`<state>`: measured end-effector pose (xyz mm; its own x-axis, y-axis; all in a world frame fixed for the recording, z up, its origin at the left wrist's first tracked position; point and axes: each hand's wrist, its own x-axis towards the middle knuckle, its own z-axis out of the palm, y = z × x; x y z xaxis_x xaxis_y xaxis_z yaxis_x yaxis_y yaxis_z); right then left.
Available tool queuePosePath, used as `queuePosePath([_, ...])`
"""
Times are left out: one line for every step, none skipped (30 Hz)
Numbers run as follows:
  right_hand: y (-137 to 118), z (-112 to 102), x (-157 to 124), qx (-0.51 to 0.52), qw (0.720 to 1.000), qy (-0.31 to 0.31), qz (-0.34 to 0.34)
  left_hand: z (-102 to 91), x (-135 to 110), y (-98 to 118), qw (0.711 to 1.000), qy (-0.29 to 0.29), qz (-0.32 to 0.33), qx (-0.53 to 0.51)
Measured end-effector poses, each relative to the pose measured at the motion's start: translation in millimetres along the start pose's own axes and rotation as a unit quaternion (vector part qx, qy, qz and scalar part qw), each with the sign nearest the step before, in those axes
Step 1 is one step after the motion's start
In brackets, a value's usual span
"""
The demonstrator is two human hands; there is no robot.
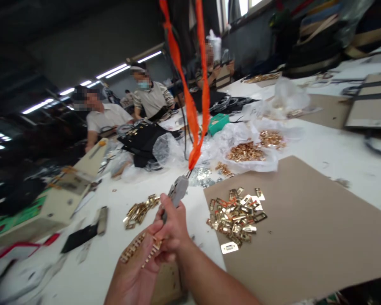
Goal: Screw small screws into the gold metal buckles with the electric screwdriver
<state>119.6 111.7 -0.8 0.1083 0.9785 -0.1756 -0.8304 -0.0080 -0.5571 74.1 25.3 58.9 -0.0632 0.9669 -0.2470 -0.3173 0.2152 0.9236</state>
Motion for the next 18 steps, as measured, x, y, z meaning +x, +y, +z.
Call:
queuePosePath([-1,2,-2,0.017,1.000,0.000,0.020,-15.9,-5,0,0.999,0.029,-0.002,-0.027])
queuePosePath([-1,3,-3,0.048,0.998,0.012,0.027,-31.0,-8,-1,0.997,0.061,-0.003,-0.050])
queuePosePath([-2,5,-5,0.077,0.997,0.016,0.025,-45.0,-10,-4,0.993,0.093,-0.003,-0.067])
queuePosePath([-4,6,-7,0.099,0.995,0.012,0.021,-57.4,-11,-7,0.989,0.123,-0.003,-0.081])
queuePosePath([-6,7,-9,0.115,0.993,0.008,0.020,-68.0,-11,-11,0.984,0.149,-0.002,-0.093])
queuePosePath([-8,7,-11,0.125,0.992,0.000,0.020,-76.4,-11,-15,0.980,0.168,-0.003,-0.104])
queuePosePath([-11,8,-12,0.134,0.991,-0.008,0.022,-82.7,-11,-19,0.977,0.178,-0.004,-0.116])
queuePosePath([-14,8,-14,0.140,0.990,-0.017,0.026,-87.0,-10,-22,0.975,0.181,-0.009,-0.129])
queuePosePath([-17,8,-17,0.147,0.988,-0.025,0.029,-89.5,-10,-26,0.974,0.177,-0.015,-0.143])
queuePosePath([-19,9,-19,0.151,0.987,-0.034,0.031,-90.4,-9,-28,0.973,0.168,-0.023,-0.159])
queuePosePath([-21,9,-21,0.153,0.987,-0.043,0.031,-90.3,-8,-31,0.972,0.155,-0.033,-0.175])
queuePosePath([-21,10,-23,0.153,0.987,-0.051,0.030,-89.5,-8,-33,0.971,0.140,-0.042,-0.190])
queuePosePath([-21,10,-24,0.151,0.986,-0.058,0.029,-88.3,-7,-35,0.970,0.125,-0.049,-0.203])
queuePosePath([-21,11,-26,0.148,0.987,-0.062,0.030,-86.9,-5,-36,0.969,0.111,-0.054,-0.212])
queuePosePath([-20,11,-27,0.146,0.987,-0.065,0.033,-85.6,-4,-38,0.969,0.098,-0.057,-0.218])
queuePosePath([-19,11,-27,0.146,0.987,-0.065,0.036,-84.3,-3,-39,0.970,0.088,-0.058,-0.221])
queuePosePath([-18,11,-27,0.145,0.987,-0.063,0.039,-83.3,-2,-40,0.970,0.080,-0.058,-0.222])
queuePosePath([-17,11,-27,0.145,0.987,-0.061,0.042,-82.4,0,-41,0.971,0.075,-0.058,-0.221])
